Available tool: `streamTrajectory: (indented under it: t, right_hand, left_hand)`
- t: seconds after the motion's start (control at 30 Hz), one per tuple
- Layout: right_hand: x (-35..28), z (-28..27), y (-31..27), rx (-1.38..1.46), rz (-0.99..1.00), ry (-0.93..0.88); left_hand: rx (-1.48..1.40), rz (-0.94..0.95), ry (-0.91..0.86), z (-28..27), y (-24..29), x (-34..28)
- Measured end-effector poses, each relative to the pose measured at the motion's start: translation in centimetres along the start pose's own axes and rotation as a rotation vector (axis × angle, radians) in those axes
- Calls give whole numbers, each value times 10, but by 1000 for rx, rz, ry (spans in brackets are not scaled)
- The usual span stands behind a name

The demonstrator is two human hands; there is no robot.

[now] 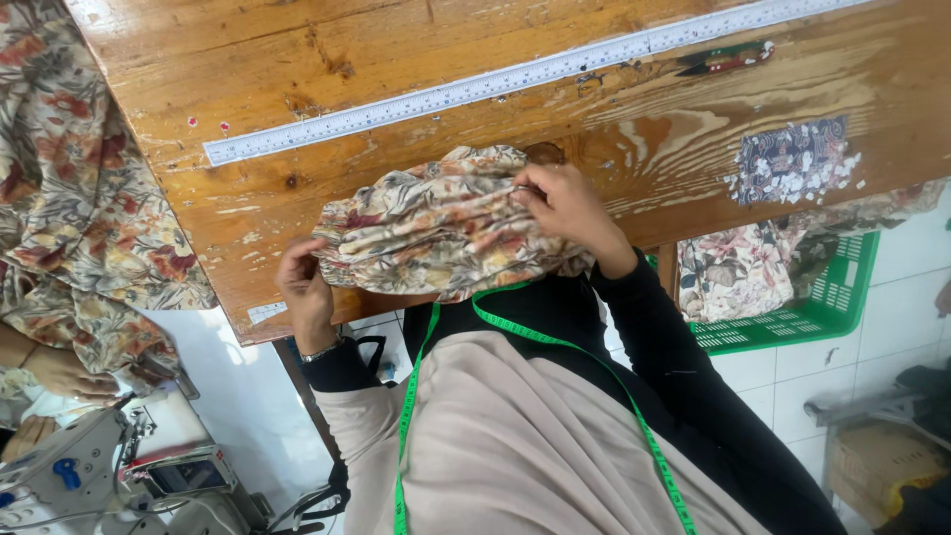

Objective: The person trims loose threads from the waistband of a pair of floral-patterned pants using small scissors. They repeatedly pick up the pants, locate threads, cut them, and set the pants down on the wooden table.

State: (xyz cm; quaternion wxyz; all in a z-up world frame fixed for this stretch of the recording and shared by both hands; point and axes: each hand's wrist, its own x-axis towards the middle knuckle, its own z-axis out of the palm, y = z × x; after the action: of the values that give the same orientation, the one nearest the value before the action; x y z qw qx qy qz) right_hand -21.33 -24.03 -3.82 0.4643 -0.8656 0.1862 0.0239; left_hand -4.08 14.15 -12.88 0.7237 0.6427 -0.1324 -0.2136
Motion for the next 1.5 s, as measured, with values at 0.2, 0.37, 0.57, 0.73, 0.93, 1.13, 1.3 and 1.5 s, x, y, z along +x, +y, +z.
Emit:
streamTrajectory:
  t: [0.2,0.37,0.57,0.73,0.93,1.13,1.3,1.5]
  right_hand:
    - [4,8,-2,-6,-164,179]
    - [-26,11,-22,62,-155,-69]
    - [-37,20,-18,-359,-231,58]
    - [-43,25,-5,-406,-227,74]
    - [-50,29,2,-419,-293,116]
    - [-50,32,3,-288,-95,121]
    - [-51,30,8,-266,-200,43]
    - [-45,40,16,-197,-69,122]
  left_hand:
    - [94,-45,-5,7,3,4]
    - [87,-21,-88,14,16,1]
    - [135,-120,-126,18,34,5]
    - [110,-108,-89,20,34,3]
    - [91,-114,-82,11,26,-2]
    - [32,-106,-81,6,18,-4]
    - [42,-107,-64,-1,10,-7]
    - [67,-114,-58,-5,2,-5]
